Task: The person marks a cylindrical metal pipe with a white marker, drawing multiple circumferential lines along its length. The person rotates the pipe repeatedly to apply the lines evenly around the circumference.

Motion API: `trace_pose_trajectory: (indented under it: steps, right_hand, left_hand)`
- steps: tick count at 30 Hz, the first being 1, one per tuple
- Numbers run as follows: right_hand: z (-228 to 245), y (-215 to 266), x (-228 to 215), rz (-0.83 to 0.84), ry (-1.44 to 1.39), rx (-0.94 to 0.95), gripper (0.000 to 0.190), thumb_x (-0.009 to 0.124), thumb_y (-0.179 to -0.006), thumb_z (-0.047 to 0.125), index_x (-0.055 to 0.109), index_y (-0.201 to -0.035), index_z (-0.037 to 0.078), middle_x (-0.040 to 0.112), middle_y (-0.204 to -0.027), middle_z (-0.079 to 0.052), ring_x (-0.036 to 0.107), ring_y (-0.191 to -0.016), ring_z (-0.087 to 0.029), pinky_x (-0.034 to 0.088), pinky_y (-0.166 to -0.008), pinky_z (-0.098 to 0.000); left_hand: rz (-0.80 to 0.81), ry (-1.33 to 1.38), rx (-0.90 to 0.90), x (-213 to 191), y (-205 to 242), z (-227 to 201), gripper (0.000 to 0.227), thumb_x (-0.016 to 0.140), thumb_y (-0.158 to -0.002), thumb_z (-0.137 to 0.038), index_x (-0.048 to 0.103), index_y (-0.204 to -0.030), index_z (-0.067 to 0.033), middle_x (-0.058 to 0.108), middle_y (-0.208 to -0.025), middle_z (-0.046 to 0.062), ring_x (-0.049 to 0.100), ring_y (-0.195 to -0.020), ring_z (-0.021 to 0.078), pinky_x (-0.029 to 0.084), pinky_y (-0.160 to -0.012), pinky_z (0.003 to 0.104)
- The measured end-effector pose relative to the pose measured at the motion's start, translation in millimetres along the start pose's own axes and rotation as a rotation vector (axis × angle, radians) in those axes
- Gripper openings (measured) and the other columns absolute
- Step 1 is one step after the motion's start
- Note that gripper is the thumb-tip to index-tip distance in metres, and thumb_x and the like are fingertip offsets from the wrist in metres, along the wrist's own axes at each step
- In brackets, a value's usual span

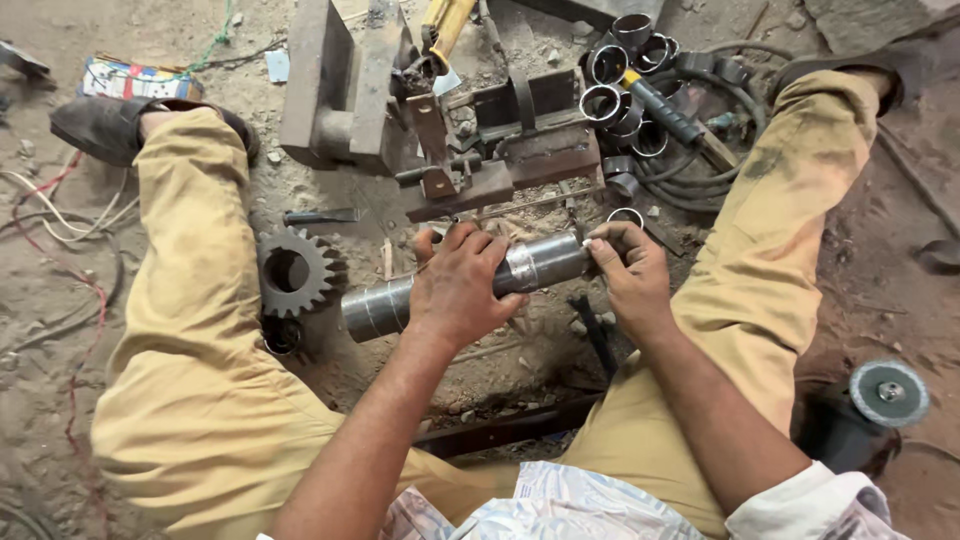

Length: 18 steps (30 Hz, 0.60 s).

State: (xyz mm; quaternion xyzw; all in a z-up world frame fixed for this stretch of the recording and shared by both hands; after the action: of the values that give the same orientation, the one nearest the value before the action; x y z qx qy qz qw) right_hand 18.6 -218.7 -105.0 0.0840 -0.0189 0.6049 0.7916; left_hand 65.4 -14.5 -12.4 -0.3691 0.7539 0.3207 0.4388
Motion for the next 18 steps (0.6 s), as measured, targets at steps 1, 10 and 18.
trace_pose_trajectory:
  steps: [1, 10, 18]
  right_hand:
    - [1, 0, 0, 0.011, -0.017, 0.009, 0.010, 0.062, -0.104, 0.007, 0.063, -0.113, 0.003, 0.066, -0.096, -0.002, 0.062, -0.083, -0.008, 0.054, -0.073, -0.0242]
    - [8, 4, 0, 0.046, -0.031, 0.078, 0.011, 0.060, -0.104, 0.009, 0.062, -0.113, 0.004, 0.069, -0.097, -0.005, 0.066, -0.082, -0.010, 0.059, -0.070, -0.0282]
    - [9, 3, 0, 0.055, -0.037, 0.062, 0.010, 0.060, -0.104, 0.009, 0.062, -0.113, 0.004, 0.069, -0.099, -0.005, 0.068, -0.085, -0.011, 0.059, -0.071, -0.0277]
  left_hand:
    - [0.013, -0.008, -0.006, 2, -1, 0, 0.073, 0.089, -0.069, -0.040, 0.062, -0.129, -0.0084, 0.063, -0.125, 0.008, 0.048, -0.129, 0.0255, 0.042, -0.110, 0.040]
    - [-0.009, -0.024, 0.031, 11, -14, -18, 0.072, 0.091, -0.067, -0.038, 0.064, -0.125, -0.0063, 0.065, -0.124, 0.008, 0.050, -0.126, 0.0259, 0.043, -0.111, 0.039]
    - [-0.019, -0.018, 0.039, 15, -19, -20, 0.070, 0.091, -0.066, -0.037, 0.064, -0.123, -0.0074, 0.065, -0.125, 0.008, 0.051, -0.127, 0.0271, 0.044, -0.108, 0.040]
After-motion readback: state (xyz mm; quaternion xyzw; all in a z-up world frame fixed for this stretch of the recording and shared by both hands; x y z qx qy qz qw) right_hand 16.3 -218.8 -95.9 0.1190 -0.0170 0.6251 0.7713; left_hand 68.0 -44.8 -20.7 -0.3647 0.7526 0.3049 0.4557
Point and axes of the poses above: each hand's wrist, its own y-axis away from the middle knuckle, its own x-axis out of the palm, z = x × y, the point moved 9 cm from there along -y, towards the middle knuckle
